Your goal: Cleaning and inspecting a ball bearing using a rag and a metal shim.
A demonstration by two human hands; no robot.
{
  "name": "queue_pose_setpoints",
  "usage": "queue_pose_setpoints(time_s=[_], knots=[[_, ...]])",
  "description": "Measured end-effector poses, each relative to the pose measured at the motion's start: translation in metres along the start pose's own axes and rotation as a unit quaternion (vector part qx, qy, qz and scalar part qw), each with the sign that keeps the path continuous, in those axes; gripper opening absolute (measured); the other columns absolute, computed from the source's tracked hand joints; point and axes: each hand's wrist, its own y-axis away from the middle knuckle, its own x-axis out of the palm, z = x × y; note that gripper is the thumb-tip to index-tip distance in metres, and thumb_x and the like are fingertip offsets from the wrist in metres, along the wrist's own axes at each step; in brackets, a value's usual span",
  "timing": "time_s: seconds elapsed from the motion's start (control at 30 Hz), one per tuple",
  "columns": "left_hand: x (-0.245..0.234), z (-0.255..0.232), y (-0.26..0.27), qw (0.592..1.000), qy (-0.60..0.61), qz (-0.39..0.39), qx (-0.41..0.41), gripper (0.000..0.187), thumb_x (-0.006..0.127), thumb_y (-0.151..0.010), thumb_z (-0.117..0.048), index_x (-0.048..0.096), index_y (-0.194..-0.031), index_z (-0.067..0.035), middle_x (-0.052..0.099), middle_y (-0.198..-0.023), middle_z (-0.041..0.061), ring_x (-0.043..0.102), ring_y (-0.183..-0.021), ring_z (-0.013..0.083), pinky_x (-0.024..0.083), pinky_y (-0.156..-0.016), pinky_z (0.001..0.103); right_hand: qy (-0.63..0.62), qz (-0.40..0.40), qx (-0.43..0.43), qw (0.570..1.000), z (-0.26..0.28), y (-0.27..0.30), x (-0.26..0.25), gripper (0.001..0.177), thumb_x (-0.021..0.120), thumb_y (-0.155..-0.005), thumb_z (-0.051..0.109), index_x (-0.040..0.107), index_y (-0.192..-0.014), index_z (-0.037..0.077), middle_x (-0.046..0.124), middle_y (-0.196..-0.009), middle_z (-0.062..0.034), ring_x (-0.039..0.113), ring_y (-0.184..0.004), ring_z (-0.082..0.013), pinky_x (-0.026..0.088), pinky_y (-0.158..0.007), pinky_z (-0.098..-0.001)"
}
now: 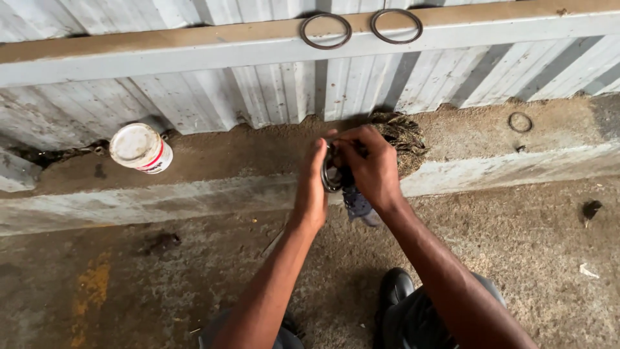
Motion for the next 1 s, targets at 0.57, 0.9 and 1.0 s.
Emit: queue_pose_setpoints(time_s=[0.57, 0.9, 1.0], knots=[[-0.006, 0.013, -0.002, 0.998, 0.023, 0.049, 0.028, 0.068, 0.047, -0.103, -0.062, 0.058, -0.147, -0.011, 0.052, -0.152, 0.008, 0.043, -0.140, 0.0217, 0.036, -0.113, 0.041, 0.038, -0.043, -0.106, 0.993, 0.008, 0.007, -0.001, 0.010, 0.073, -0.093, -0.001, 0.067, -0.100, 0.002, 0.070, -0.100, -0.0105, 0.070, -0.089, -0.0226, 0.059, -0.079, -0.0363], [0.002, -0.001, 0.000, 0.989, 0.099, 0.101, 0.035, 0.077, 0.049, -0.073, 0.006, 0.050, -0.150, 0.000, 0.054, -0.147, 0.016, 0.051, -0.136, 0.0277, 0.044, -0.114, 0.036, 0.040, -0.047, -0.055, 0.997, 0.018, 0.002, -0.019, 0.007, 0.074, -0.096, 0.005, 0.072, -0.102, 0.002, 0.069, -0.096, -0.0117, 0.070, -0.081, -0.0237, 0.058, -0.071, -0.0372], [0.006, 0.006, 0.000, 0.984, 0.125, 0.103, 0.074, 0.074, 0.046, -0.077, 0.011, 0.049, -0.150, 0.002, 0.050, -0.154, 0.017, 0.046, -0.146, 0.0257, 0.037, -0.125, 0.038, 0.072, -0.033, -0.066, 0.995, 0.021, 0.006, -0.016, 0.007, 0.074, -0.097, 0.006, 0.072, -0.102, 0.003, 0.070, -0.102, -0.0110, 0.072, -0.085, -0.0224, 0.060, -0.071, -0.0351]])
